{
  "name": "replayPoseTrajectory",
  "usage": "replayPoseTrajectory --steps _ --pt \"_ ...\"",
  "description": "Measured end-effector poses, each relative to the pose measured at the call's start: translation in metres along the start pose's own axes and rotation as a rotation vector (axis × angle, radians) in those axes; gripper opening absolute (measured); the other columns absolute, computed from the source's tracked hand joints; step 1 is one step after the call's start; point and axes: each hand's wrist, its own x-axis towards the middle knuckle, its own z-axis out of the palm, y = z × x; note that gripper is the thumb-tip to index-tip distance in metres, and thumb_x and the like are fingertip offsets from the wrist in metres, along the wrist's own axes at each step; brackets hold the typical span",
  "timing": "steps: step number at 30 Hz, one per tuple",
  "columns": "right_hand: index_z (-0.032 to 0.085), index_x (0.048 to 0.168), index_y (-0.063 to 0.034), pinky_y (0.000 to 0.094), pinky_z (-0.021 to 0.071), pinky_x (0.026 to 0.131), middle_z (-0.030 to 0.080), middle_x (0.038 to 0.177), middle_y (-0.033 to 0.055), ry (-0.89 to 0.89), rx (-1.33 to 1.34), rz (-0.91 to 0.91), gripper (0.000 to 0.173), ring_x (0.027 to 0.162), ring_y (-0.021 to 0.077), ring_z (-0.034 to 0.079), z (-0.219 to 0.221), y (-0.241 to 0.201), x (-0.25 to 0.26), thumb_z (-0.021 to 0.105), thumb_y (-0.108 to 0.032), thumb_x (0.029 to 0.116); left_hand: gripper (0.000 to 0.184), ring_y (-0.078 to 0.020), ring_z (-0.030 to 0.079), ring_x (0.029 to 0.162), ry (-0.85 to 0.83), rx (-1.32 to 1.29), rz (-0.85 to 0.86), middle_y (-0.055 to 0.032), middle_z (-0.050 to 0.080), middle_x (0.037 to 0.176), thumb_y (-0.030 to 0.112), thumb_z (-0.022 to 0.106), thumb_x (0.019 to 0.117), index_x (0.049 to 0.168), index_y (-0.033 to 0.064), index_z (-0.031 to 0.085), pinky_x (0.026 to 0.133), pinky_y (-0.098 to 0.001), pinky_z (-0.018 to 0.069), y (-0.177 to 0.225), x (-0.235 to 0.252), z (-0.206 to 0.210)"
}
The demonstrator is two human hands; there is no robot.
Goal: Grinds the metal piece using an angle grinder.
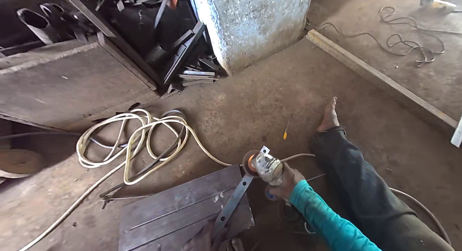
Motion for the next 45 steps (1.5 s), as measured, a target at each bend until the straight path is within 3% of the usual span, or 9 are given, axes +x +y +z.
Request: replayPoseTrajectory --steps 3,10,17,22,27,30,35,38,45 --pt "0.048 0.146 -0.0061 0.0562 0.0551 0.095 0.071 0.118 0.0169 0.084 0.028 0.074 0.097 0.112 0.0343 0.069 -0.01 0.014 0.013 0.088 -0.05 0.0696 0.06 -0.0483 0.074 0.083 0.077 -0.054 0.075 -0.0249 0.075 0.093 0.054 0.061 0.0953 0.114 -0.0013 0.07 0.07 -0.0683 0.0553 -0.002 -0.004 0.002" --pt "0.048 0.145 -0.0076 0.0561 0.0563 0.092 0.072 0.114 0.0155 0.13 0.057 0.09 0.096 0.107 0.0333 0.071 0.001 0.022 0.013 0.088 -0.049 0.0679 0.057 -0.0477 0.074 0.084 0.069 -0.059 0.05 -0.024 0.075 0.093 0.054 0.062 0.095 0.115 0.0009 0.07 0.071 -0.0682 0.0551 -0.001 -0.011 0.002" --pt "0.047 0.148 -0.0067 0.0544 0.0526 0.102 0.07 0.125 0.0158 -0.012 0.043 -0.015 0.1 0.118 0.0315 0.067 0.015 0.02 -0.014 0.088 -0.051 0.0686 0.069 -0.0464 0.074 0.092 0.044 -0.016 -0.011 -0.0217 0.076 0.1 0.068 0.048 0.0958 0.119 0.0067 0.07 0.079 -0.0713 0.0538 -0.004 -0.001 0.008" --pt "0.048 0.146 -0.005 0.0536 0.0543 0.099 0.072 0.119 0.0172 0.133 0.144 0.084 0.1 0.112 0.0326 0.07 0.011 0.037 0.005 0.091 -0.05 0.068 0.058 -0.0481 0.074 0.089 0.055 -0.074 0.033 -0.0246 0.076 0.098 0.053 0.062 0.0951 0.12 0.0017 0.07 0.076 -0.0696 0.0549 0.002 -0.008 -0.001" --pt "0.039 0.156 -0.0092 0.0592 0.0536 0.099 0.07 0.124 0.0197 -0.146 0.014 -0.083 0.11 0.114 0.0369 0.069 0.038 0.03 -0.031 0.091 -0.047 0.0665 0.063 -0.0478 0.073 0.096 0.011 -0.007 -0.001 -0.0227 0.075 0.106 0.06 0.053 0.0981 0.127 0.0061 0.067 0.082 -0.0698 0.0538 0.005 -0.003 -0.001" --pt "0.037 0.157 -0.0111 0.0596 0.0535 0.098 0.069 0.127 0.0191 -0.233 -0.063 -0.165 0.11 0.115 0.0373 0.068 0.052 0.019 -0.041 0.089 -0.05 0.0671 0.057 -0.0485 0.073 0.087 0.026 -0.04 0.016 -0.024 0.075 0.096 0.053 0.063 0.0948 0.12 0.0021 0.069 0.075 -0.069 0.055 0.001 -0.007 -0.002" --pt "0.048 0.147 -0.0059 0.0556 0.0541 0.099 0.071 0.12 0.0183 -0.021 0.11 -0.023 0.096 0.112 0.0336 0.069 0.016 0.023 -0.012 0.092 -0.044 0.0711 0.058 -0.0471 0.074 0.082 0.082 -0.015 0.023 -0.022 0.076 0.091 0.056 0.064 0.093 0.118 0.0044 0.07 0.069 -0.0672 0.0558 0.0 -0.006 0.002" --pt "0.052 0.141 -0.0056 0.0568 0.0567 0.092 0.073 0.111 0.0168 0.116 0.159 0.024 0.094 0.104 0.0335 0.072 0.009 0.036 0.007 0.093 -0.045 0.066 0.055 -0.046 0.074 0.075 0.163 -0.034 0.077 -0.0214 0.075 0.085 0.055 0.065 0.0913 0.113 0.004 0.072 0.064 -0.0669 0.0553 -0.002 -0.006 0.005" --pt "0.038 0.156 -0.0088 0.0591 0.053 0.098 0.068 0.126 0.0197 -0.256 -0.064 -0.17 0.108 0.116 0.0371 0.067 0.05 0.007 -0.043 0.088 -0.049 0.069 0.053 -0.0475 0.074 0.078 0.11 -0.059 0.047 -0.0227 0.076 0.089 0.05 0.068 0.0922 0.117 0.0027 0.071 0.068 -0.069 0.0553 -0.001 -0.006 0.003"
